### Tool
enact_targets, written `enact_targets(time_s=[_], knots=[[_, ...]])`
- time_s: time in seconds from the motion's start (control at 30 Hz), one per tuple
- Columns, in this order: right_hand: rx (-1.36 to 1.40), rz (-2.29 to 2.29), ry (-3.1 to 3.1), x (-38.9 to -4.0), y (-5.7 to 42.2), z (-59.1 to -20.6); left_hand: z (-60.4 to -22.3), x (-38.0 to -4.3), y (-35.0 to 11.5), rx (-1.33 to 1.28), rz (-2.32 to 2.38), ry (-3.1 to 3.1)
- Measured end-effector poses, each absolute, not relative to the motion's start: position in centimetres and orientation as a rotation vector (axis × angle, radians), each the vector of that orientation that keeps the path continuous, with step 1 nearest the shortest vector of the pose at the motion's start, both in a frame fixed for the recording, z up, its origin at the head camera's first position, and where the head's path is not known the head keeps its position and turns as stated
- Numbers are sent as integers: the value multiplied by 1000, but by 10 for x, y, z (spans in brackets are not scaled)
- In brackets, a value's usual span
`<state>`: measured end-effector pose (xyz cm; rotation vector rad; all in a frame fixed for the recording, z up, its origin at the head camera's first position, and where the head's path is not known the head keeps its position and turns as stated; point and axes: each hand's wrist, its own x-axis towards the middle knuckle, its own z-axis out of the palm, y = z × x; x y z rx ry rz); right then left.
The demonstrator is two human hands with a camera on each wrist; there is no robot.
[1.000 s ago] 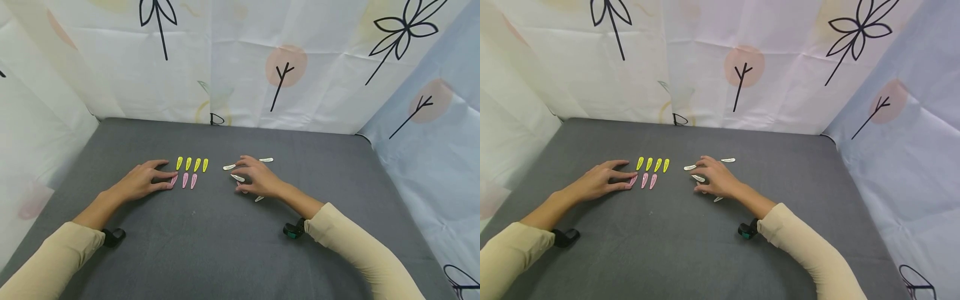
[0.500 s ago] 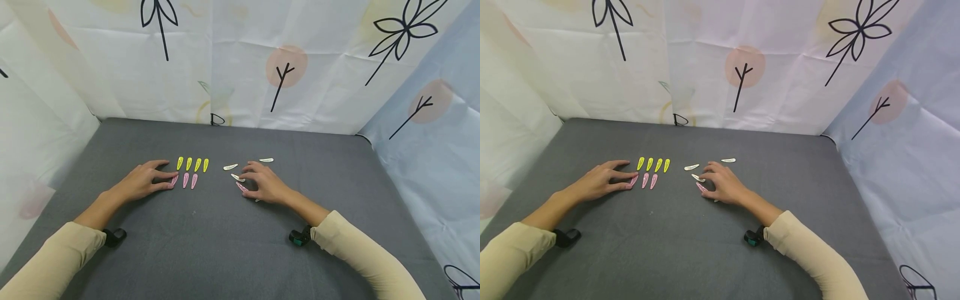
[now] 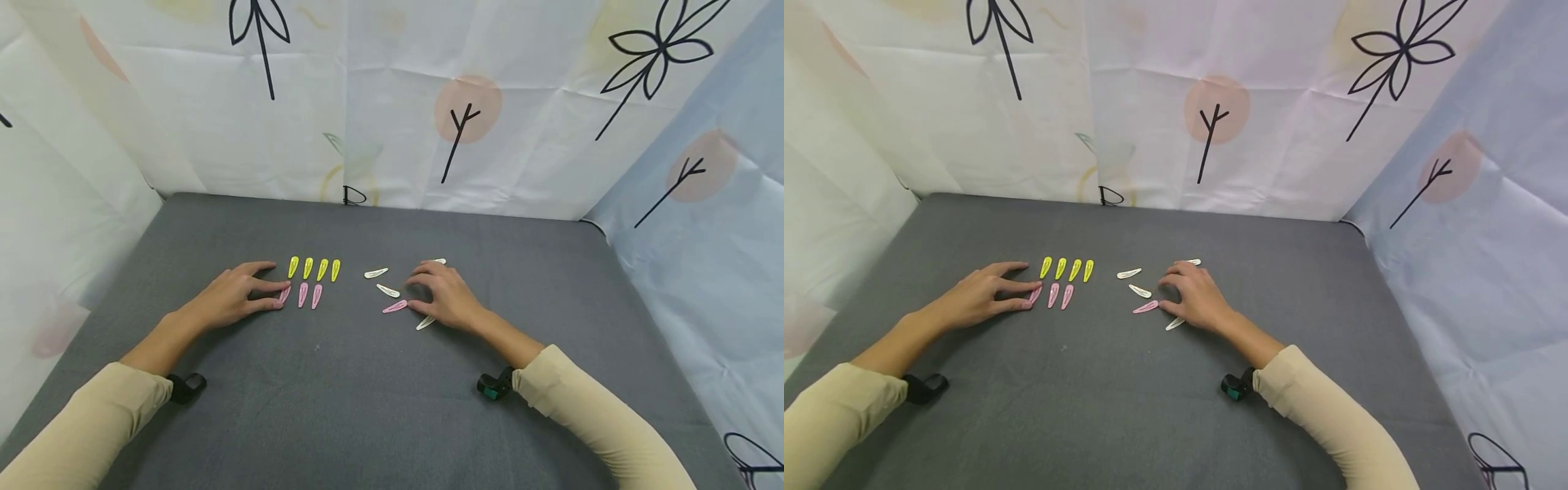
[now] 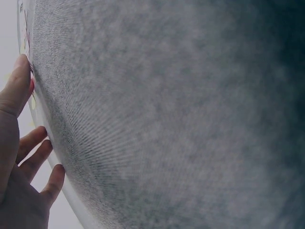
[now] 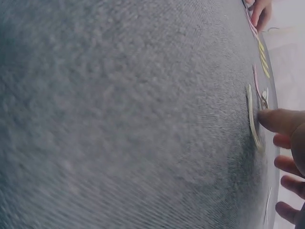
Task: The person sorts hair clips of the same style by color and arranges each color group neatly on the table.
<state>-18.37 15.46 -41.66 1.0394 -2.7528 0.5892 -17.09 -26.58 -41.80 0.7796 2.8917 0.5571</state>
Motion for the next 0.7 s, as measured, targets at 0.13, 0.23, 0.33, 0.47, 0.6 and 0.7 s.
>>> enact_targets(time_s=[0.13,0.23,0.33,0.47,0.6,0.7], knots=[[981,552,-2748,-182,153,-417,-418,-171,-266,778,555,2892],[962,549,-2728,-181,149,-416,-418,-171,-266,779,555,2894],[939,553,-2722,-180,147,-417,-417,-171,-265,779,554,2894],[917,543,-2740,-177,143,-417,-417,-170,-265,783,557,2891],[899,532,-2773,-171,139,-417,-417,-170,-266,780,567,2891],[868,532,-2796,-167,136,-418,-417,-170,-266,779,569,2890]])
